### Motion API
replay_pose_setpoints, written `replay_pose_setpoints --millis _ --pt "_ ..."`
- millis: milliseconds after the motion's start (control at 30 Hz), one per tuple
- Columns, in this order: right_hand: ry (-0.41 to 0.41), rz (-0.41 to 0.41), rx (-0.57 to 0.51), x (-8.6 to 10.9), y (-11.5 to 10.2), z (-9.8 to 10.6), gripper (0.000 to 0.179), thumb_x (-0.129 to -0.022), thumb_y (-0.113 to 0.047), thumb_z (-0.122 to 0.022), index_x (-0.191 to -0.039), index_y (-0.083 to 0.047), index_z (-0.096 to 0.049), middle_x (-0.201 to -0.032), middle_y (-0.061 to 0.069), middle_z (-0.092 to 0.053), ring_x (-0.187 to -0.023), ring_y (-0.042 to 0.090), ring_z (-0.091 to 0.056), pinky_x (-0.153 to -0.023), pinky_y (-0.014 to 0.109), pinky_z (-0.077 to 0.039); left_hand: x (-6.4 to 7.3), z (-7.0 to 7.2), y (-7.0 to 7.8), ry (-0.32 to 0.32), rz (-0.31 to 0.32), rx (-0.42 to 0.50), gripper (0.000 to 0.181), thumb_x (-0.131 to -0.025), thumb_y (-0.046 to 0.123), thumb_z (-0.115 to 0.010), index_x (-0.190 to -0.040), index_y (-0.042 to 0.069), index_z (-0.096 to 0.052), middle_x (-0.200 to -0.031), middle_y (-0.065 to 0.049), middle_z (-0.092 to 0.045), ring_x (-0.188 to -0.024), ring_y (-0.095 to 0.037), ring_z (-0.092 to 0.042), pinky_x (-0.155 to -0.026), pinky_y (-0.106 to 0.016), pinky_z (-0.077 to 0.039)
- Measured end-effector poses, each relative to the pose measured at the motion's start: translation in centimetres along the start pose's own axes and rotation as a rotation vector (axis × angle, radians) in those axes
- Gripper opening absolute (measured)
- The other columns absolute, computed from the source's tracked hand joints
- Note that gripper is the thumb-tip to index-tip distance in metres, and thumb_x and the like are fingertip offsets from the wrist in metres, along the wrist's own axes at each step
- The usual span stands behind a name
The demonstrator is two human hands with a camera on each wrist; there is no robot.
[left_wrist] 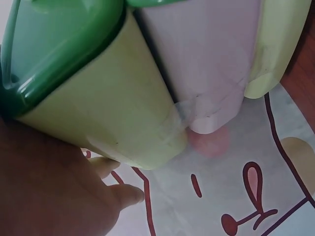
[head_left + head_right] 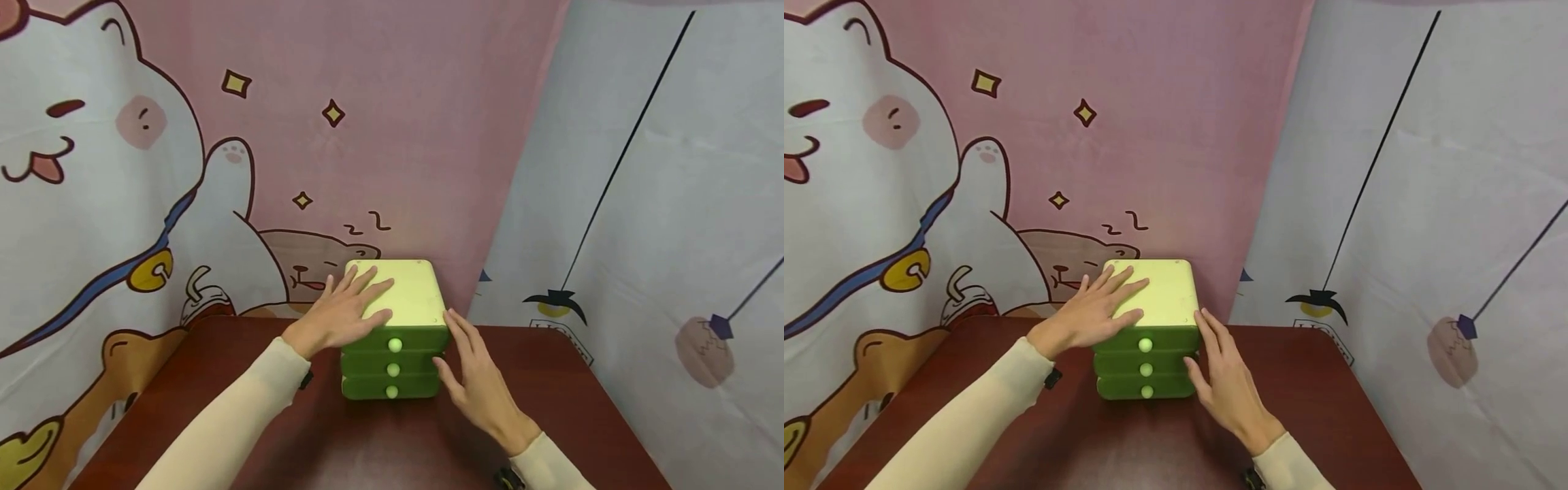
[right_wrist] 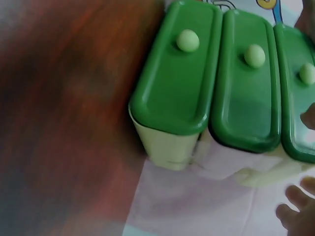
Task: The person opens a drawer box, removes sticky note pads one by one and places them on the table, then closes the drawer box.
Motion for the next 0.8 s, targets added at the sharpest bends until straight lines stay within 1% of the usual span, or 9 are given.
replay_pose_setpoints --millis 33,67,167,233,267,433,500,667,800 --pt "0.023 0.014 0.01 0.3 -0.2 0.0 0.095 -0.105 -0.013 -0.087 -0.184 -0.012 -0.035 -0.184 0.02 -0.044 -0.157 0.035 -0.06 -0.104 0.046 -0.067 0.0 0.0 0.1 0.005 0.005 -0.006 0.074 -0.119 0.072 -0.039 -0.186 0.041 -0.032 -0.199 -0.003 -0.015 -0.186 -0.041 -0.001 -0.143 -0.083 -0.002" --pt "0.049 0.032 0.02 0.5 -0.5 0.1 0.09 -0.107 -0.017 -0.084 -0.183 -0.011 -0.037 -0.182 0.022 -0.045 -0.157 0.036 -0.06 -0.105 0.041 -0.066 0.0 -0.1 0.2 0.008 0.012 -0.012 0.074 -0.119 0.073 -0.039 -0.186 0.042 -0.031 -0.199 -0.002 -0.015 -0.186 -0.04 -0.001 -0.144 -0.082 -0.002" --pt "0.145 0.098 0.034 1.3 -1.3 -0.1 0.072 -0.115 -0.03 -0.072 -0.178 -0.006 -0.046 -0.175 0.027 -0.051 -0.153 0.04 -0.059 -0.116 0.029 -0.056 -0.1 -0.4 0.4 0.013 0.03 -0.018 0.074 -0.118 0.074 -0.038 -0.185 0.043 -0.031 -0.199 -0.001 -0.014 -0.187 -0.04 -0.002 -0.144 -0.081 0.0" --pt "0.199 0.147 0.029 1.6 -1.9 -0.2 0.064 -0.119 -0.038 -0.061 -0.174 -0.005 -0.052 -0.169 0.027 -0.056 -0.148 0.041 -0.06 -0.118 0.024 -0.05 -0.1 -0.5 0.5 0.019 0.044 -0.021 0.074 -0.118 0.075 -0.038 -0.185 0.044 -0.031 -0.199 0.0 -0.014 -0.187 -0.039 -0.002 -0.145 -0.08 0.001" --pt "0.217 0.171 0.029 1.7 -2.2 -0.4 0.063 -0.121 -0.042 -0.056 -0.172 -0.005 -0.055 -0.166 0.027 -0.058 -0.144 0.04 -0.061 -0.116 0.025 -0.05 -0.1 -0.6 0.5 0.023 0.048 -0.023 0.074 -0.118 0.075 -0.038 -0.185 0.044 -0.031 -0.199 -0.001 -0.015 -0.187 -0.04 -0.002 -0.145 -0.08 0.001" --pt "0.236 0.259 0.047 1.4 -3.2 -1.1 0.056 -0.121 -0.039 -0.058 -0.166 -0.006 -0.063 -0.157 0.024 -0.064 -0.134 0.036 -0.066 -0.101 0.039 -0.057 -0.2 -0.3 0.6 0.036 0.056 -0.022 0.074 -0.118 0.074 -0.039 -0.185 0.043 -0.033 -0.199 -0.002 -0.016 -0.186 -0.041 -0.003 -0.144 -0.081 0.0" --pt "0.235 0.294 0.078 1.1 -3.3 -1.4 0.054 -0.121 -0.038 -0.058 -0.163 -0.007 -0.065 -0.156 0.023 -0.066 -0.135 0.037 -0.067 -0.104 0.043 -0.056 -0.2 -0.2 0.6 0.03 0.057 -0.021 0.074 -0.118 0.074 -0.039 -0.185 0.042 -0.032 -0.199 -0.002 -0.015 -0.186 -0.041 -0.002 -0.145 -0.081 0.0" --pt "0.272 0.397 0.158 0.2 -3.3 -1.8 0.047 -0.121 -0.035 -0.059 -0.156 -0.007 -0.072 -0.153 0.024 -0.069 -0.139 0.043 -0.067 -0.127 0.045 -0.046 -0.2 -0.1 0.5 -0.002 0.048 -0.004 0.075 -0.119 0.073 -0.039 -0.186 0.041 -0.031 -0.199 -0.003 -0.013 -0.186 -0.041 0.002 -0.145 -0.08 0.002" --pt "0.312 0.45 0.198 -0.7 -3.3 -1.9 0.043 -0.12 -0.033 -0.061 -0.152 -0.007 -0.075 -0.154 0.024 -0.07 -0.141 0.045 -0.068 -0.13 0.051 -0.044 -0.3 0.0 0.3 -0.008 0.031 0.027 0.075 -0.119 0.072 -0.04 -0.186 0.039 -0.031 -0.199 -0.005 -0.013 -0.186 -0.042 0.004 -0.144 -0.081 0.002"
Point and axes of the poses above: each hand's wrist, its own x-axis away from the middle knuckle, its own z-axis out of the back of the hand, y = z × x, the point moved 2 cm from there along -x, towards the middle knuckle
